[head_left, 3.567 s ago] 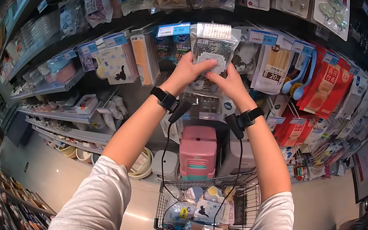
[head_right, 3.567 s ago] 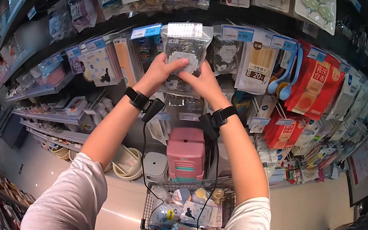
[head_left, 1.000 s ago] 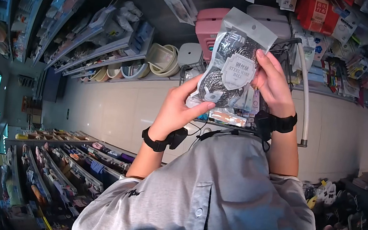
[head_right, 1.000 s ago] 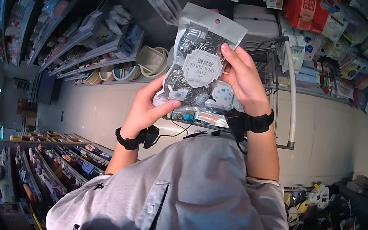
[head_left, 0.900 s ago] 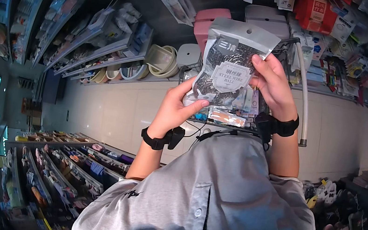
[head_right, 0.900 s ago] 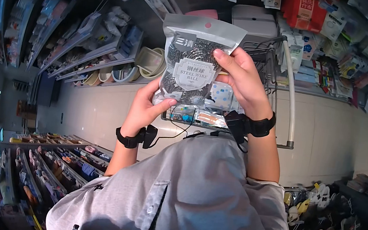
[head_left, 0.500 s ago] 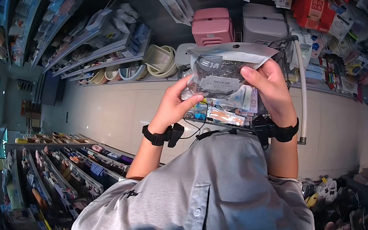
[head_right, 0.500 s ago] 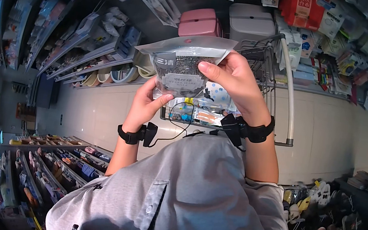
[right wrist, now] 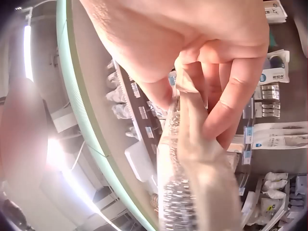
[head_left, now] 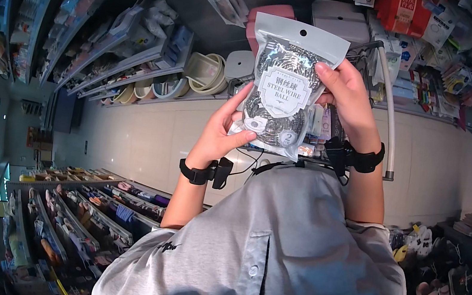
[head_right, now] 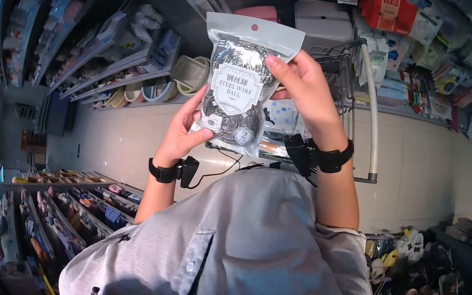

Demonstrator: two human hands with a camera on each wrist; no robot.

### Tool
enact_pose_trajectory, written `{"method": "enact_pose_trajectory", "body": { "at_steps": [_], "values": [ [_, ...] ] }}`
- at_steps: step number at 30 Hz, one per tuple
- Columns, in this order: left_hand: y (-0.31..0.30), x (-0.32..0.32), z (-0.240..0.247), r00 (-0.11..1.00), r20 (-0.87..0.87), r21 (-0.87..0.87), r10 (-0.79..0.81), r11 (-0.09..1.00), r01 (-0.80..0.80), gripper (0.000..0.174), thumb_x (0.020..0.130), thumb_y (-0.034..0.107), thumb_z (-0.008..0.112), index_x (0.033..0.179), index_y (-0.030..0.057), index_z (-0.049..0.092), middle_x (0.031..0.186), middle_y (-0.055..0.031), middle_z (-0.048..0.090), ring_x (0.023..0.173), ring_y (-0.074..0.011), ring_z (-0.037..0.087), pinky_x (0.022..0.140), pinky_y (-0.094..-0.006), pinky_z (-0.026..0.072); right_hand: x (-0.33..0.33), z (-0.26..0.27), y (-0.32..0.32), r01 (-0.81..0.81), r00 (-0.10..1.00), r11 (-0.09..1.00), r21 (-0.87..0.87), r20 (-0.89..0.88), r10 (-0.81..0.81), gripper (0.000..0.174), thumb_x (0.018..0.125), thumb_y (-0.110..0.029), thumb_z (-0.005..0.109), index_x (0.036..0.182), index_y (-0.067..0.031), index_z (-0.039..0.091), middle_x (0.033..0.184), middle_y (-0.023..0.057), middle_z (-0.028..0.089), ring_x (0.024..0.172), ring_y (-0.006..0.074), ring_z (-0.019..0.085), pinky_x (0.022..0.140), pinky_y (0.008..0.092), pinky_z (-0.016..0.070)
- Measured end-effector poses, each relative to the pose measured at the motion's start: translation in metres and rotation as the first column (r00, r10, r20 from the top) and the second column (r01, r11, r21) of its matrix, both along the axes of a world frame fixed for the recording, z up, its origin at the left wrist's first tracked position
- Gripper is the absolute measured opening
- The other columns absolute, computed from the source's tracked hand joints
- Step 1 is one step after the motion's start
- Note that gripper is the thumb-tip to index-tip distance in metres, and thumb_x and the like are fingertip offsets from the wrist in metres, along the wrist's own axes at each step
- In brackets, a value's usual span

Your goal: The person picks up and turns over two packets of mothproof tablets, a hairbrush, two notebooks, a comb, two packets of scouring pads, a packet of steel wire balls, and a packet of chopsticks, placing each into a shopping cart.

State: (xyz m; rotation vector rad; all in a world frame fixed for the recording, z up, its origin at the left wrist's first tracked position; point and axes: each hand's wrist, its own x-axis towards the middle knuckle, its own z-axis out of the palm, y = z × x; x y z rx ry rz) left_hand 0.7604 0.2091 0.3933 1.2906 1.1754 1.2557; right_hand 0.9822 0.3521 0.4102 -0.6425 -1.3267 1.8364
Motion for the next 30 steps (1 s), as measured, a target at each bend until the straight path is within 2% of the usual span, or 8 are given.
{"method": "enact_pose_trajectory", "body": {
  "at_steps": [2,7,10,13,16,23,26,30],
  "values": [
    [-0.005,0.006,0.020,0.993,0.094,-0.077,-0.071,0.994,0.079,0.085,0.079,0.004,0.071,0.148,-0.0015,0.021,0.134,-0.0148,0.050,0.114,-0.0152,0.054,0.096,-0.0274,0.0407,-0.003,-0.012,0.005,0.005,1.000,0.999,-0.044,-0.023,-0.006,0.036,0.094,-0.033,0.058,0.118,-0.0056,0.058,0.101,0.0018,0.065,0.087,0.0076,0.062,0.073,0.0247,0.0521],
    [-0.009,0.021,0.040,0.997,0.041,0.039,-0.070,0.997,0.068,0.080,0.081,0.007,0.070,0.146,-0.0037,0.025,0.136,-0.0144,0.048,0.113,-0.0164,0.055,0.097,-0.0271,0.0394,-0.009,-0.030,0.009,0.001,1.000,0.992,-0.124,-0.010,-0.002,0.041,0.095,-0.039,0.056,0.116,-0.0043,0.058,0.098,0.0029,0.065,0.083,0.0083,0.063,0.071,0.0246,0.0525],
    [-0.007,0.024,0.046,0.999,-0.012,0.077,-0.035,0.996,0.036,0.077,0.082,0.010,0.071,0.145,-0.0032,0.029,0.133,-0.0135,0.050,0.111,-0.0150,0.055,0.091,-0.0263,0.0445,-0.013,-0.041,0.011,0.005,1.000,0.987,-0.163,-0.003,-0.005,0.044,0.094,-0.043,0.055,0.113,-0.0026,0.059,0.095,0.0042,0.065,0.078,0.0088,0.063,0.069,0.0240,0.0525],
    [-0.006,0.019,0.043,0.998,0.013,0.003,-0.065,0.998,0.065,0.073,0.085,0.016,0.070,0.144,-0.0006,0.031,0.131,-0.0125,0.050,0.106,-0.0137,0.057,0.074,-0.0249,0.0541,-0.014,-0.046,0.013,0.000,1.000,0.982,-0.188,0.025,0.005,0.047,0.093,-0.045,0.055,0.109,-0.0019,0.059,0.092,0.0047,0.065,0.074,0.0097,0.064,0.068,0.0231,0.0522],
    [0.000,0.011,0.037,0.993,0.120,-0.050,-0.008,0.999,0.014,0.070,0.087,0.020,0.067,0.144,-0.0003,0.032,0.134,-0.0130,0.048,0.107,-0.0160,0.058,0.078,-0.0286,0.0564,-0.013,-0.043,0.011,0.065,0.998,0.979,-0.193,0.012,-0.064,0.046,0.093,-0.046,0.056,0.108,-0.0030,0.060,0.091,0.0048,0.065,0.072,0.0108,0.065,0.066,0.0225,0.0521],
    [0.003,-0.004,0.018,0.955,0.291,-0.130,0.061,0.991,-0.023,0.068,0.093,0.022,0.059,0.148,0.0044,0.023,0.135,-0.0118,0.048,0.113,-0.0188,0.057,0.086,-0.0341,0.0552,-0.008,-0.020,0.002,0.242,0.968,0.969,0.047,0.065,-0.244,0.041,0.094,-0.038,0.058,0.114,-0.0017,0.058,0.088,0.0052,0.067,0.075,0.0112,0.066,0.067,0.0224,0.0527],
    [0.009,-0.003,0.009,0.911,0.386,-0.140,0.143,0.985,-0.095,0.067,0.095,0.021,0.054,0.149,0.0038,0.018,0.137,-0.0130,0.047,0.118,-0.0211,0.054,0.096,-0.0372,0.0494,-0.008,-0.016,-0.005,0.267,0.964,0.949,0.166,-0.037,-0.265,0.039,0.092,-0.030,0.061,0.118,0.0001,0.057,0.091,0.0060,0.068,0.077,0.0108,0.065,0.067,0.0225,0.0523],
    [0.014,-0.008,-0.001,0.848,0.461,-0.236,0.262,0.957,-0.168,0.060,0.098,0.019,0.048,0.147,0.0016,0.020,0.140,-0.0163,0.044,0.125,-0.0247,0.049,0.103,-0.0381,0.0422,-0.002,0.003,-0.015,0.220,0.970,0.839,0.498,-0.017,-0.244,0.039,0.086,-0.022,0.066,0.116,0.0009,0.058,0.102,0.0098,0.067,0.085,0.0133,0.064,0.072,0.0255,0.0517]
  ]
}}
